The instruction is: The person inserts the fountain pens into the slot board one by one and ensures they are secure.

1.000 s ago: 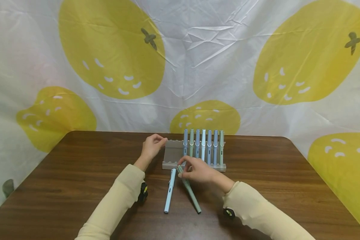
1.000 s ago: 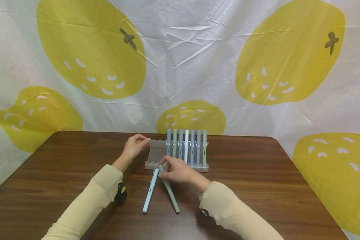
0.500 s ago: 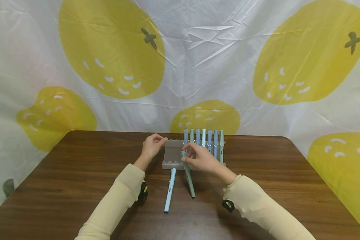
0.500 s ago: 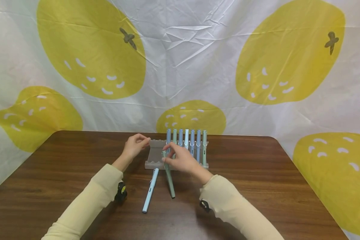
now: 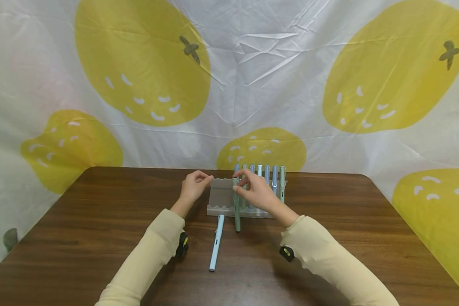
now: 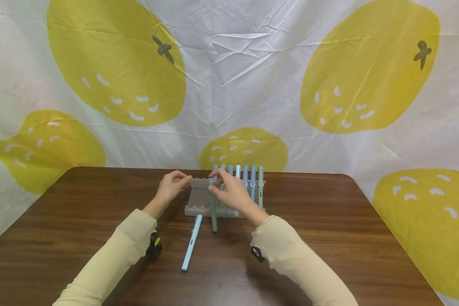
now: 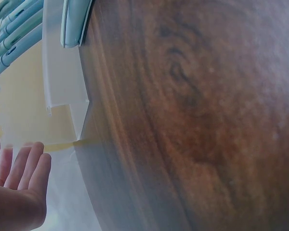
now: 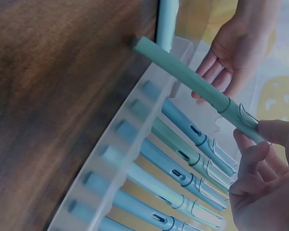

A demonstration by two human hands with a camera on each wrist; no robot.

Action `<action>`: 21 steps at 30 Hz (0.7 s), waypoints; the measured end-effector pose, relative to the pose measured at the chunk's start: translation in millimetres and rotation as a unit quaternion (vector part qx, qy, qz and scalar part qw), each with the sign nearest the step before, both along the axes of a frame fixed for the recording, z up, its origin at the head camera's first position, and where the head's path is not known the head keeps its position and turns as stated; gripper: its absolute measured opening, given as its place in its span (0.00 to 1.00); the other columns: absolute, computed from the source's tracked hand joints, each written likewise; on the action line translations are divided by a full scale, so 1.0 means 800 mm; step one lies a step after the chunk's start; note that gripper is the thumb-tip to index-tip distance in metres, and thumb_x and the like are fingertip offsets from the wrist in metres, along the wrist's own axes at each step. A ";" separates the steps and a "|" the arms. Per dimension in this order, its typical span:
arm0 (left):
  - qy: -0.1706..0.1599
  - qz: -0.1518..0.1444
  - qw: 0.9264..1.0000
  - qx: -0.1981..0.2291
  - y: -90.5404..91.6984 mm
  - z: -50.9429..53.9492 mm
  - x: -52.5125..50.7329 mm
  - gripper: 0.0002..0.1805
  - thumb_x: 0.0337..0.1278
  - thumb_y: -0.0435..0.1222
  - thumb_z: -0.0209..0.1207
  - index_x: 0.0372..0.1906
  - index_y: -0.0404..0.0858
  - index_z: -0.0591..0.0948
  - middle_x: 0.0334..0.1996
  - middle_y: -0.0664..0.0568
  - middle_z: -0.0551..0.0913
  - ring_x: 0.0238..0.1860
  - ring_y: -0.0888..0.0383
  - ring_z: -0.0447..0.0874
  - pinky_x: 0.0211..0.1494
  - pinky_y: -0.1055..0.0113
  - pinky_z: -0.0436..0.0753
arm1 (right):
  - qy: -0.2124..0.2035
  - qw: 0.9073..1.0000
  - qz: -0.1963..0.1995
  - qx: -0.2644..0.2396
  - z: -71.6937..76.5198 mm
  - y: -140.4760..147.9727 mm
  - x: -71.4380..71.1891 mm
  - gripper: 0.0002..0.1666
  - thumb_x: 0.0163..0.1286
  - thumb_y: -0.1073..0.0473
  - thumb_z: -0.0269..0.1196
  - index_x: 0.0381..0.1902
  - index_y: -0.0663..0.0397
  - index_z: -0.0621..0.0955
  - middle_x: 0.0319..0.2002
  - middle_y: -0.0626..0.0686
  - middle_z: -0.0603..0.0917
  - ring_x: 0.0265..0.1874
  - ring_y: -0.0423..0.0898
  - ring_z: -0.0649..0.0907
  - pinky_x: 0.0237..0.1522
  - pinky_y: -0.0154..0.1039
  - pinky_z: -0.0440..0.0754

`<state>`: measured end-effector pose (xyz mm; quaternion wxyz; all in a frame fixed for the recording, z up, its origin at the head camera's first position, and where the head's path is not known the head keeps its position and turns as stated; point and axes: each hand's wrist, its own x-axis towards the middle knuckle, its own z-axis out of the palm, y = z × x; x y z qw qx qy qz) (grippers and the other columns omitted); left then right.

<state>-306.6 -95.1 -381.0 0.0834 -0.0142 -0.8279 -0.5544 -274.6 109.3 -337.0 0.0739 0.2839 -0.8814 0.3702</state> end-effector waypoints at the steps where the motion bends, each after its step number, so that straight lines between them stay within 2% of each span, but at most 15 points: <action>1: -0.001 0.001 1.000 0.000 0.000 0.000 0.000 0.13 0.53 0.42 0.58 0.34 0.35 0.78 0.32 0.47 0.82 0.36 0.52 0.80 0.38 0.61 0.76 | 0.010 1.000 -0.005 -0.001 0.001 -0.001 -0.001 0.17 0.61 0.59 0.59 0.47 0.56 0.72 0.32 0.53 0.81 0.15 0.41 0.73 0.18 0.37 0.70; 6: -0.005 0.005 1.000 -0.002 0.000 -0.001 -0.003 0.13 0.53 0.42 0.58 0.34 0.35 0.78 0.32 0.47 0.82 0.36 0.53 0.80 0.38 0.61 0.76 | 0.041 0.999 -0.024 -0.009 0.008 -0.004 -0.006 0.17 0.60 0.60 0.60 0.46 0.56 0.72 0.32 0.52 0.82 0.15 0.41 0.72 0.18 0.36 0.69; 15: -0.005 0.004 1.000 -0.008 0.000 -0.001 -0.003 0.14 0.53 0.44 0.58 0.33 0.36 0.78 0.32 0.48 0.82 0.35 0.54 0.80 0.38 0.61 0.76 | 0.069 0.997 -0.036 -0.023 0.018 -0.010 -0.012 0.16 0.61 0.60 0.59 0.47 0.52 0.72 0.31 0.52 0.82 0.11 0.41 0.70 0.14 0.36 0.67; 21: -0.008 0.002 1.000 -0.001 -0.001 -0.001 -0.002 0.13 0.53 0.43 0.58 0.34 0.36 0.78 0.32 0.47 0.82 0.36 0.54 0.80 0.38 0.60 0.76 | 0.090 0.994 -0.046 -0.046 0.022 -0.012 -0.015 0.17 0.60 0.60 0.59 0.47 0.55 0.72 0.31 0.52 0.82 0.11 0.42 0.69 0.11 0.35 0.65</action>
